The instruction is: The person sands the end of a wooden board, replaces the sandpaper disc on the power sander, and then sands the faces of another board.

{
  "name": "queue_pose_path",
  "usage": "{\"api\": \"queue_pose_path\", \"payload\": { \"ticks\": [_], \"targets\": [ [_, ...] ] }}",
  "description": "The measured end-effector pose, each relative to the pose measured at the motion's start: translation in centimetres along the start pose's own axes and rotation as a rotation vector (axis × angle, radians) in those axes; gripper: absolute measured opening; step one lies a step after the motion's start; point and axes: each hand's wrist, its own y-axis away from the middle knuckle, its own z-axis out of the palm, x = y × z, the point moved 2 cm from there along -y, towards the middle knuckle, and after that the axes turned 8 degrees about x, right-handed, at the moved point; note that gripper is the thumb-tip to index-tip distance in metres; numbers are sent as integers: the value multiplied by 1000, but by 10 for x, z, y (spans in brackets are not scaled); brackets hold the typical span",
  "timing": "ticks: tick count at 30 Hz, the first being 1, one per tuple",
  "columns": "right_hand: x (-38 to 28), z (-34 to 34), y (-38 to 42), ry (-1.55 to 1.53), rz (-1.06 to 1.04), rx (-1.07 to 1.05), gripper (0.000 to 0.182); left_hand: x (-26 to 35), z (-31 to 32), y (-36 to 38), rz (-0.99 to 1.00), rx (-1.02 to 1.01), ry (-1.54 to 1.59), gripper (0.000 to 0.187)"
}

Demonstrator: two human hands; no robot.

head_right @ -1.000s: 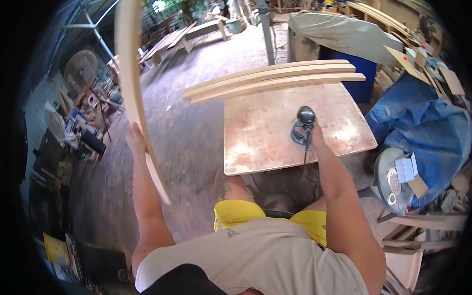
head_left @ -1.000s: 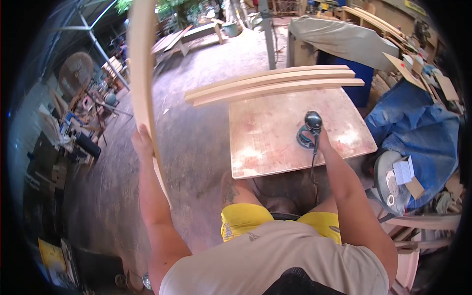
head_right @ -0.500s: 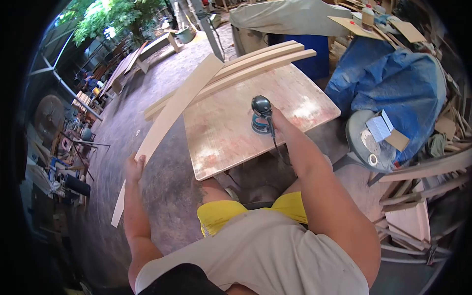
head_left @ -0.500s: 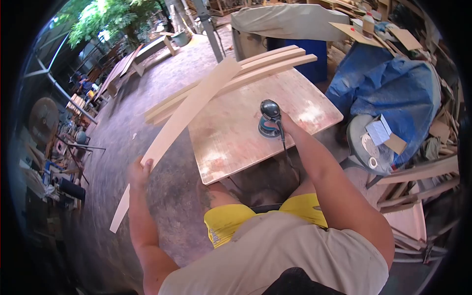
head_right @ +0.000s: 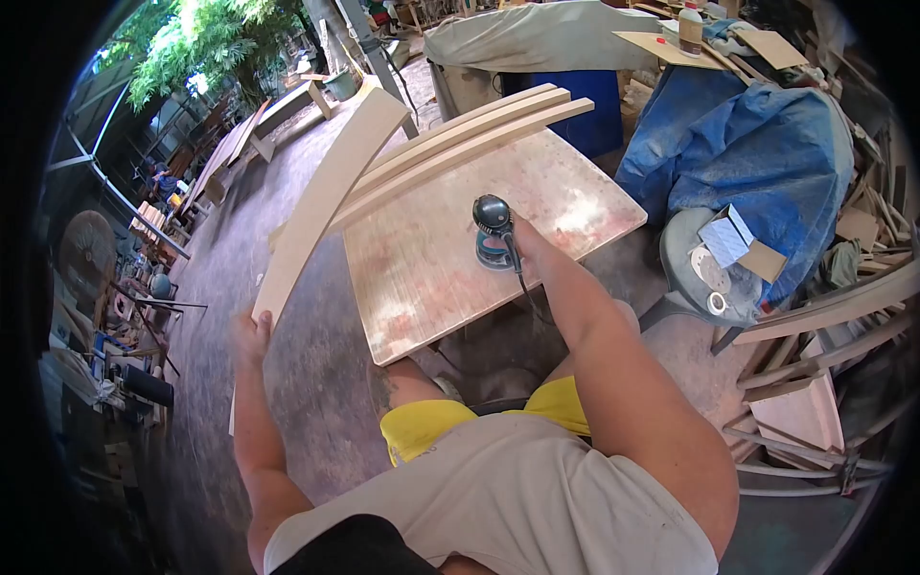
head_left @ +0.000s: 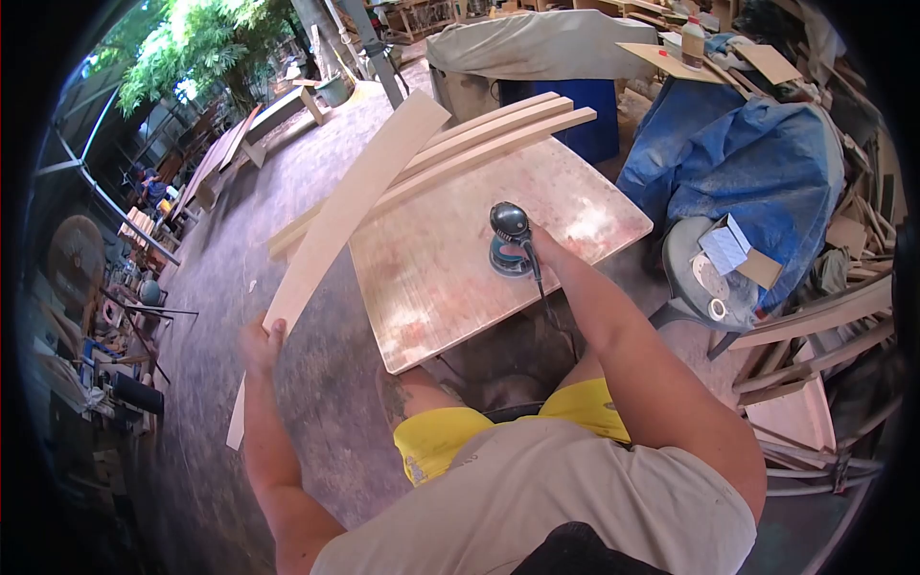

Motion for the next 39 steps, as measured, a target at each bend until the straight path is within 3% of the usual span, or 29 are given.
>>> {"api": "queue_pose_path", "payload": {
  "ticks": [13, 15, 17, 19, 23, 26, 28, 31, 33, 35, 38, 39],
  "targets": [
    [-5, -16, -16, 161, 104, -121, 63, -5, 9, -1, 23, 1, 97, 80],
    [18, -41, -47, 691, -51, -249, 64, -8, 11, -5, -13, -44, 117, 76],
    [4, -59, -57, 961, -195, -122, 60, -13, 14, -9, -53, -92, 133, 73],
    [-23, -62, -58, 743, -249, 186, 54, -14, 20, -11, -9, -72, 131, 67],
    [-62, -10, -31, 674, -332, 220, 53, -16, 33, -16, -96, -186, 0, 67],
    [-52, 18, -19, 1027, -285, 159, 61, -20, 54, -24, -78, -207, -57, 71],
    [-44, 25, -15, 1063, -319, 167, 63, -7, 62, -31, -54, -234, -24, 78],
    [-48, 38, -18, 1118, -365, 184, 63, 14, 71, -47, -182, -383, -109, 86],
    [-68, 50, -20, 1362, -188, 164, 64, 26, 85, -59, -182, -417, -97, 90],
    [-66, 56, -23, 1342, -205, 139, 64, 43, 99, -70, -186, -456, -45, 90],
    [-61, 62, -27, 1251, -272, 123, 56, 53, 137, -90, -192, -534, -3, 89],
    [-60, 66, -24, 1374, -262, 49, 52, 62, 148, -95, -158, -551, 7, 88]
  ]
}}
